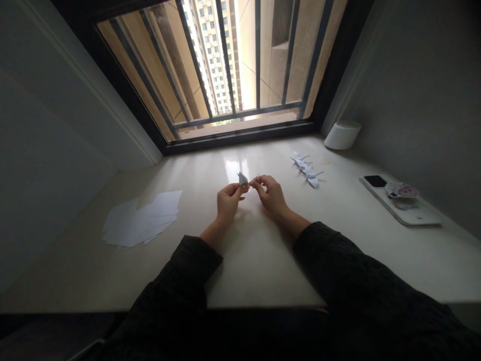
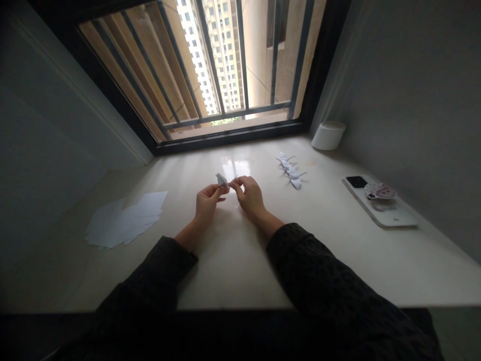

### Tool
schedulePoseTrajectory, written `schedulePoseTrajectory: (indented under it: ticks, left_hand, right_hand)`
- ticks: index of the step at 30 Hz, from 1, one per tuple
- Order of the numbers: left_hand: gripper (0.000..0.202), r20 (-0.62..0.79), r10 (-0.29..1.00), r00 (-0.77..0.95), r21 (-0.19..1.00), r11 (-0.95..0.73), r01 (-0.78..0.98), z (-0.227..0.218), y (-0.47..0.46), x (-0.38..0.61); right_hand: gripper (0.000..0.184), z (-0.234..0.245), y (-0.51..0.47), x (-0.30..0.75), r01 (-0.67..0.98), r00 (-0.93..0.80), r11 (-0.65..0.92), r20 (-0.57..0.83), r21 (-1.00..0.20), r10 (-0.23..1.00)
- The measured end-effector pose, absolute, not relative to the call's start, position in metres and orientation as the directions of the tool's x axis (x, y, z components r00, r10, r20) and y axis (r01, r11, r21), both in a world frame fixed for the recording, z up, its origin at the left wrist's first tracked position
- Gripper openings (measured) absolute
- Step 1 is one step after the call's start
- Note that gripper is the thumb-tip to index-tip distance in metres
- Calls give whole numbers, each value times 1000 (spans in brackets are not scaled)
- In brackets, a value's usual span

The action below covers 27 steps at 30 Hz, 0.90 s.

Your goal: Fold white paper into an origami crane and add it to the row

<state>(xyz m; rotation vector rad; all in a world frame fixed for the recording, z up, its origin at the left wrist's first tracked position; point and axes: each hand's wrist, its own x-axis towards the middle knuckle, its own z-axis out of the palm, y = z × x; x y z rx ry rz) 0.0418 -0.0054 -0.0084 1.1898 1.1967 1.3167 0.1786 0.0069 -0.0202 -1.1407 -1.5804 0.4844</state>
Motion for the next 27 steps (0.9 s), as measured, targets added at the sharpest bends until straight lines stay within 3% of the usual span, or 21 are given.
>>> schedulePoseTrajectory:
  ticks: [5,11,27]
  left_hand:
    - [32,165,986,33,979,-167,118,-9,-2,34]
    - [32,113,990,80,983,-123,139,-11,1,31]
    - [39,63,997,-38,996,-61,60,-8,-4,40]
  right_hand:
    - [18,-16,8,184,497,-73,526,570,-691,818]
    - [18,-15,8,185,525,-132,540,564,-658,815]
    - [16,-19,6,180,308,75,491,536,-815,841]
